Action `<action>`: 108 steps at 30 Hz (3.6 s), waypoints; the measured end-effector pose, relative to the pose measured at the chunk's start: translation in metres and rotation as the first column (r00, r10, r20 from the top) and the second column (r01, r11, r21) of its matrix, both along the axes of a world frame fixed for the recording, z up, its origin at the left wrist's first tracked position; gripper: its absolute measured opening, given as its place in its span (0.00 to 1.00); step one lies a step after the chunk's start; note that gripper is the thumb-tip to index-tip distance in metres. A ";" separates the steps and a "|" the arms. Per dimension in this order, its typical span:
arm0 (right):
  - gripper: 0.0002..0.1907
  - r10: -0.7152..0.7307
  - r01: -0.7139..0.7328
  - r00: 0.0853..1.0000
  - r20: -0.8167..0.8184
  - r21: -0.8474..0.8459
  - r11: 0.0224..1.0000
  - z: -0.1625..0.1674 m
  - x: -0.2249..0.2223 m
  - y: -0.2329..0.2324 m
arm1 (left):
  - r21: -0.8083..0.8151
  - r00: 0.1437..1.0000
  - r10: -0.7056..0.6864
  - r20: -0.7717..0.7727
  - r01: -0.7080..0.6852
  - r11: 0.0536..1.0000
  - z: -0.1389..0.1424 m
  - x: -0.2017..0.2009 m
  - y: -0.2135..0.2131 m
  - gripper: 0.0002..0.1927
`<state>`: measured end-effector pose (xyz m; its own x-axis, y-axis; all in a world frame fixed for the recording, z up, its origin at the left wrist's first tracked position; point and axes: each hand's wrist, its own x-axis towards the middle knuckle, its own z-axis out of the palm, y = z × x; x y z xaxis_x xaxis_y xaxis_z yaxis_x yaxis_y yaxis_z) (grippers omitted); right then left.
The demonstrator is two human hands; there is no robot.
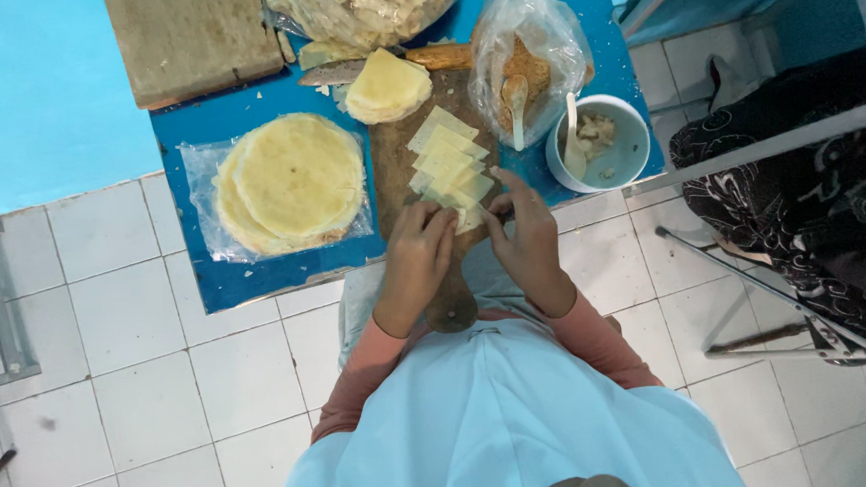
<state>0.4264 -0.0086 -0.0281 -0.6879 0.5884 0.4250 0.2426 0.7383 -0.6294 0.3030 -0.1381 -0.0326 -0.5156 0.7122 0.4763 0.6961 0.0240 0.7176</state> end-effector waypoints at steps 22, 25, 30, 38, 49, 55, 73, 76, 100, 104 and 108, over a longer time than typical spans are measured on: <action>0.28 0.202 -0.205 0.972 -0.121 -0.007 0.979 -0.014 -0.004 -0.022 | -0.025 1.000 0.012 0.009 -0.012 1.000 0.000 0.001 0.000 0.12; 0.29 0.254 -0.266 0.960 -0.123 -0.098 0.959 -0.006 0.000 -0.017 | -0.021 1.000 0.009 0.002 -0.009 1.000 -0.003 0.001 -0.001 0.10; 0.29 0.361 -0.360 0.933 0.002 0.074 0.930 0.009 0.007 0.005 | -0.015 0.999 -0.016 -0.036 0.015 1.000 0.000 -0.001 -0.005 0.10; 0.22 0.474 -0.478 0.878 0.060 0.062 0.876 0.000 -0.002 0.025 | -0.058 0.990 -0.124 -0.066 0.120 0.991 0.016 -0.009 -0.014 0.17; 0.22 0.530 -0.524 0.848 -0.024 0.119 0.843 0.006 -0.006 0.034 | -0.051 0.986 -0.102 -0.130 0.096 0.994 0.009 -0.011 -0.005 0.11; 0.20 0.513 -0.513 0.854 -0.083 0.024 0.858 0.000 -0.011 0.032 | -0.060 0.984 -0.122 -0.126 0.115 0.991 0.009 -0.012 -0.008 0.13; 0.30 0.480 -0.480 0.877 -0.012 -0.014 0.877 -0.006 -0.015 0.038 | -0.034 0.998 -0.047 0.051 0.049 0.998 0.005 -0.017 0.008 0.06; 0.31 0.517 -0.511 0.856 -0.015 0.132 0.849 0.002 -0.014 0.038 | -0.060 0.998 -0.070 0.006 0.070 0.996 0.002 -0.017 0.007 0.08; 0.31 0.431 -0.431 0.900 0.067 0.294 0.853 0.015 -0.029 0.033 | -0.112 1.000 -0.004 -0.020 0.002 0.994 0.008 -0.027 0.016 0.04; 0.29 0.406 -0.417 0.908 0.108 0.347 0.840 0.016 -0.028 0.032 | -0.147 0.999 0.006 -0.045 -0.012 0.989 0.006 -0.025 0.014 0.04; 0.28 0.346 -0.371 0.928 0.138 0.413 0.832 0.013 -0.030 0.030 | -0.155 0.996 0.009 -0.091 -0.023 0.988 0.012 -0.023 0.011 0.06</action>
<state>0.3967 0.0215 -0.0148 -0.8448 0.0670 0.5309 -0.0666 0.9712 -0.2286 0.2796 -0.1274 -0.0202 -0.4878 0.7733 0.4051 0.7558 0.1420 0.6392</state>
